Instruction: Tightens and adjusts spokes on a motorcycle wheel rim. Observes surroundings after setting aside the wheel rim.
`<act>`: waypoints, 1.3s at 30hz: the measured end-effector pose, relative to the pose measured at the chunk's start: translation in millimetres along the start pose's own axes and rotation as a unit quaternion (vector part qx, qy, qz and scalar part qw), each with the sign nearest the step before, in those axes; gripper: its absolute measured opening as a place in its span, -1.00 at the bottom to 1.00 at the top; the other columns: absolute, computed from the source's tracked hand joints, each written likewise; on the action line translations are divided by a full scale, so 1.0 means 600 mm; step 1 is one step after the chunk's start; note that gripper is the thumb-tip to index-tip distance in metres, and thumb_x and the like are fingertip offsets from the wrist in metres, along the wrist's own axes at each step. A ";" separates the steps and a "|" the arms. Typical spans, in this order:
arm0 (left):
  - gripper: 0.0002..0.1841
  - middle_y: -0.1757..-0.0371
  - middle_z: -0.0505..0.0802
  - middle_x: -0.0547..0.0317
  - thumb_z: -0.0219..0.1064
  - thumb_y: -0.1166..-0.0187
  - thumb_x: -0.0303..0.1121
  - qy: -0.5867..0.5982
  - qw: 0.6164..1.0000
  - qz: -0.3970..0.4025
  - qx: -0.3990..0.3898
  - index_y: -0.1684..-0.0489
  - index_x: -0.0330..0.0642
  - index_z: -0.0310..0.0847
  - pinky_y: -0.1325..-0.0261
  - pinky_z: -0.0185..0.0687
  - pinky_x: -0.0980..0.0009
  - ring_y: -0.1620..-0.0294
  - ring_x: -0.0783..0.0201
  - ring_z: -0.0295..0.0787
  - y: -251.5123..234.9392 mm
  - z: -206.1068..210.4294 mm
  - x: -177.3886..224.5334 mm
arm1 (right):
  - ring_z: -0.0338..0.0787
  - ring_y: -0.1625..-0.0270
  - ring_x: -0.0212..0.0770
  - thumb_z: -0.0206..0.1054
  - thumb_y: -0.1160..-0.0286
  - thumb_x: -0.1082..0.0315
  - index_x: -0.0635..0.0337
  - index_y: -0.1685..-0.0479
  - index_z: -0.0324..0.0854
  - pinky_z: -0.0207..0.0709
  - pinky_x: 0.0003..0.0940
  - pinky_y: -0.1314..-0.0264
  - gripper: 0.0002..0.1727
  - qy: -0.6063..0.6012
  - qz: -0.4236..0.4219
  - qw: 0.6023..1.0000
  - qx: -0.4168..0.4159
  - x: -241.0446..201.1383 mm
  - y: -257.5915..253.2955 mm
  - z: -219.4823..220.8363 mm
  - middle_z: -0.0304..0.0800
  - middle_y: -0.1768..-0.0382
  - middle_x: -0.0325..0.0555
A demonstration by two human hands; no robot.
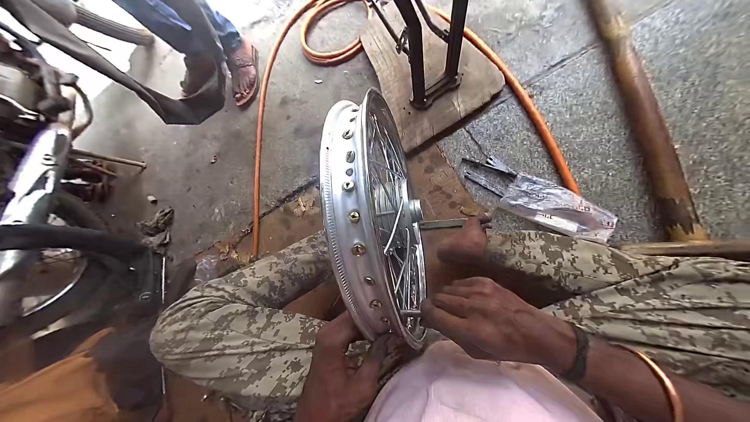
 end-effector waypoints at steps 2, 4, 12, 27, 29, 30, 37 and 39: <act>-0.78 0.10 0.93 0.18 0.50 -0.49 -0.36 -0.011 1.000 -0.010 -0.004 0.01 -0.26 0.76 0.02 0.94 0.34 0.15 0.31 0.93 0.003 -0.003 -0.002 | 0.65 0.49 -0.21 0.19 -0.72 0.30 0.11 -0.01 0.59 0.53 -0.34 0.52 -0.87 -0.015 0.024 1.000 0.008 0.001 0.016 0.037 0.60 0.44 -0.18; -0.75 0.09 0.93 0.14 0.51 -0.49 -0.37 -0.011 1.000 -0.023 -0.017 -0.03 -0.30 0.75 0.01 0.96 0.30 0.14 0.25 0.94 0.005 -0.007 0.003 | 0.64 0.54 -0.24 0.18 -0.73 0.28 0.13 -0.03 0.57 0.50 -0.34 0.59 -0.85 -0.048 0.058 0.997 0.014 -0.011 0.021 0.072 0.62 0.44 -0.18; -0.66 0.01 0.92 0.17 0.54 -0.45 -0.33 -0.034 0.999 -0.010 -0.005 -0.15 -0.22 0.73 0.00 0.93 0.34 0.11 0.27 0.93 0.014 -0.020 -0.006 | 0.70 0.41 -0.29 0.18 -0.72 0.24 0.08 0.02 0.67 0.55 -0.36 0.45 -0.81 -0.114 0.142 0.983 0.020 -0.006 0.030 0.084 0.69 0.36 -0.22; -0.80 0.09 0.91 0.51 0.58 -0.42 -0.19 -0.089 0.994 -0.046 0.037 0.05 0.21 0.82 -0.04 0.87 0.48 0.06 0.51 0.88 0.032 -0.015 0.008 | 0.68 0.47 -0.27 0.23 -0.55 0.42 0.11 0.10 0.75 0.47 -0.40 0.53 -0.82 -0.112 0.106 0.988 0.020 -0.035 -0.015 -0.028 0.69 0.43 -0.20; -0.79 0.07 0.92 0.54 0.59 -0.41 -0.19 -0.088 0.994 -0.048 0.036 0.04 0.25 0.83 -0.07 0.86 0.49 0.05 0.52 0.88 0.035 -0.013 0.008 | 0.65 0.49 -0.28 0.22 -0.55 0.43 0.10 0.15 0.72 0.45 -0.39 0.55 -0.85 -0.112 0.101 0.989 0.006 -0.034 -0.023 -0.040 0.66 0.44 -0.22; -0.78 0.07 0.92 0.57 0.60 -0.40 -0.19 -0.090 0.994 -0.047 0.034 0.03 0.27 0.83 -0.08 0.86 0.50 0.04 0.54 0.88 0.036 -0.012 0.009 | 0.63 0.51 -0.27 0.22 -0.56 0.43 0.09 0.20 0.71 0.42 -0.38 0.58 -0.86 -0.106 0.099 0.989 -0.006 -0.035 -0.028 -0.045 0.64 0.46 -0.23; -0.87 0.10 0.90 0.62 0.54 -0.46 -0.15 -0.124 0.991 -0.049 0.028 0.11 0.21 0.82 -0.12 0.79 0.58 0.01 0.65 0.82 0.039 -0.011 0.018 | 0.46 0.70 -0.27 0.17 -0.57 0.44 0.13 0.52 0.59 0.17 -0.38 0.76 -0.75 -0.055 0.082 0.993 -0.060 -0.064 -0.098 -0.085 0.43 0.67 -0.24; -0.87 0.12 0.91 0.42 0.52 -0.49 -0.20 -0.116 0.992 -0.046 0.021 0.13 0.06 0.82 -0.11 0.83 0.48 0.03 0.52 0.85 0.047 -0.016 0.006 | 0.40 0.75 -0.26 0.13 -0.61 0.39 0.14 0.59 0.53 0.09 -0.38 0.79 -0.69 -0.028 0.082 0.994 -0.071 -0.077 -0.112 -0.084 0.35 0.72 -0.23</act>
Point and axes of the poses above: each hand's wrist, its own y-axis away from the middle knuckle, its own z-axis out of the palm, x = y × z, the point moved 1 cm from there along -y, towards the middle knuckle
